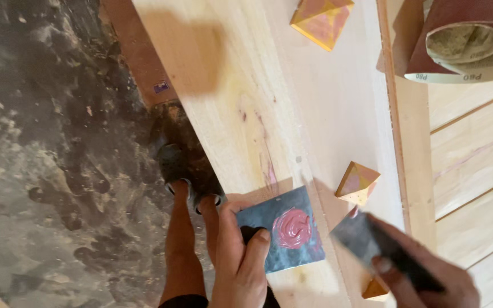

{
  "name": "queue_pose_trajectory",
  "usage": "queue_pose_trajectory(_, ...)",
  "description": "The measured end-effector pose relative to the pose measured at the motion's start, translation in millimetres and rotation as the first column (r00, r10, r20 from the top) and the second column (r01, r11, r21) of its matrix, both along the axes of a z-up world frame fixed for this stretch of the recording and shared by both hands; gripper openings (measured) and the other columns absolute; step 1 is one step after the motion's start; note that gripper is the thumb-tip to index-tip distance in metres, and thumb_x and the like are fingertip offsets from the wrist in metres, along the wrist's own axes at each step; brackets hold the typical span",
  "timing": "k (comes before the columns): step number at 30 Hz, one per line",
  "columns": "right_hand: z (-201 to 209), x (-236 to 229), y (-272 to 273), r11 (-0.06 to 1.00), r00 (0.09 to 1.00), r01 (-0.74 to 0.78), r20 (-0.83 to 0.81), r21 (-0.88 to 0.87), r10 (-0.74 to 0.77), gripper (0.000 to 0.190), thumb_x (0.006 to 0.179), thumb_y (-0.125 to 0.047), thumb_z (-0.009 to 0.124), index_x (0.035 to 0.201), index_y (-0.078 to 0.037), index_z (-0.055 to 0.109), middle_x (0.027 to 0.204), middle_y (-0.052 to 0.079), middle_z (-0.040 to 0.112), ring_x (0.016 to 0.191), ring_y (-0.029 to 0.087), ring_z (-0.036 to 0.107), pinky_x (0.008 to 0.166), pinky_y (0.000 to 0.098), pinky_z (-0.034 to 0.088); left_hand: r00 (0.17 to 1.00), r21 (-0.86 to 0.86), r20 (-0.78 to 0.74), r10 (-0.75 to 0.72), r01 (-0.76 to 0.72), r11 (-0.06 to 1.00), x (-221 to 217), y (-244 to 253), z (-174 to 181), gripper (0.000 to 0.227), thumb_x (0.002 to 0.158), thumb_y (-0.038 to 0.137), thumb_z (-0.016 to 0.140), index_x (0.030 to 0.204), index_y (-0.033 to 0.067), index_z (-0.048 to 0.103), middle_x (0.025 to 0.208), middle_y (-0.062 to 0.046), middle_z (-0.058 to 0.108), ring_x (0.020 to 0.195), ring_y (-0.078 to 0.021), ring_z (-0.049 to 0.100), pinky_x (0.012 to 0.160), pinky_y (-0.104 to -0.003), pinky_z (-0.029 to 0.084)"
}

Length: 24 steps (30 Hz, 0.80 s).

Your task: The person uses a putty knife to scoop pink filler from a card and applies it to small pyramid-shaped wooden blocks attached to a wooden frame. The person repeatedly smooths the filler into the crevices of the blocks.

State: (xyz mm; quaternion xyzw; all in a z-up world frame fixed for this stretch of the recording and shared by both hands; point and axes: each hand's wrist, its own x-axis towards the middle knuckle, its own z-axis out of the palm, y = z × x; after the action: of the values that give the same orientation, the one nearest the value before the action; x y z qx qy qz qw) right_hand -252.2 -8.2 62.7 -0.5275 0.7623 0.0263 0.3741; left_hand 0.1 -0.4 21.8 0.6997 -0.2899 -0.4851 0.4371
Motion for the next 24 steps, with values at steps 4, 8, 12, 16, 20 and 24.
queue_pose_trajectory(4, 17, 12, 60, 0.995, 0.964, -0.021, 0.262, -0.095, 0.045, 0.053, 0.089, -0.024, 0.072, 0.139, -0.008, 0.068, 0.111, 0.012, 0.077, 0.111, 0.024, 0.073, 0.097, 0.0307, 0.048, 0.946, 0.123, -0.292, 0.141, -0.11, 0.986, 5, 3, 44, 0.032, 0.084, -0.006, 0.051, 0.115, -0.0007, 0.053, 0.11, -0.011, 0.053, 0.096, -0.0177, 0.053, 0.088, -0.031, 0.046)
queue_pose_trajectory(8, 49, 44, 97, 0.997, 0.996, -0.017, 0.094, 0.074, 0.01, 0.061, 0.085, -0.022, 0.073, 0.144, -0.017, 0.064, 0.101, 0.01, 0.08, 0.103, 0.024, 0.077, 0.09, 0.0314, 0.054, 0.913, 0.183, -0.36, 0.191, -0.132, 0.974, 18, 11, 94, 0.033, 0.082, -0.006, 0.051, 0.115, -0.0011, 0.052, 0.103, -0.014, 0.06, 0.09, -0.0163, 0.053, 0.084, -0.031, 0.047)
queue_pose_trajectory(12, 99, 85, 120, 0.965, 0.99, 0.008, 0.136, -0.263, 0.029, 0.053, 0.081, -0.011, 0.068, 0.134, -0.016, 0.065, 0.104, 0.01, 0.081, 0.096, 0.026, 0.08, 0.087, 0.0297, 0.059, 0.989, 0.251, -0.138, -0.052, 0.086, 0.964, 52, 18, 146, 0.032, 0.086, -0.005, 0.056, 0.117, 0.0, 0.058, 0.108, -0.016, 0.063, 0.092, -0.0165, 0.06, 0.084, -0.031, 0.054)
queue_pose_trajectory(16, 135, 89, 133, 0.969, 0.994, 0.112, -0.006, 0.219, -0.113, 0.058, 0.085, -0.009, 0.073, 0.139, -0.03, 0.069, 0.081, -0.001, 0.076, 0.079, 0.011, 0.073, 0.081, 0.0249, 0.063, 0.762, 0.214, -0.601, 0.241, -0.137, 0.967, 66, 13, 172, 0.042, 0.084, -0.007, 0.048, 0.124, 0.0011, 0.046, 0.105, -0.018, 0.063, 0.091, -0.0196, 0.061, 0.087, -0.037, 0.054)
queue_pose_trajectory(20, 194, 91, 143, 0.835, 0.901, 0.433, 0.188, -0.34, -0.39, 0.034, 0.085, -0.004, 0.08, 0.113, 0.001, 0.062, 0.093, 0.011, 0.075, 0.087, 0.016, 0.073, 0.083, 0.0343, 0.058, 0.848, 0.177, -0.524, 0.076, 0.021, 0.984, 98, 8, 211, 0.042, 0.084, -0.007, 0.05, 0.125, 0.0006, 0.048, 0.106, -0.014, 0.059, 0.094, -0.0177, 0.058, 0.088, -0.035, 0.051)
queue_pose_trajectory(24, 224, 58, 103, 0.892, 0.874, 0.441, 0.27, -0.097, -0.403, 0.053, 0.08, -0.001, 0.086, 0.123, 0.001, 0.057, 0.091, 0.019, 0.072, 0.083, 0.024, 0.077, 0.07, 0.036, 0.066, 0.845, 0.128, -0.311, -0.434, 0.49, 0.862, 128, -17, 235, 0.036, 0.086, -0.003, 0.051, 0.121, 0.0033, 0.05, 0.1, -0.013, 0.061, 0.092, -0.0159, 0.056, 0.087, -0.033, 0.049)
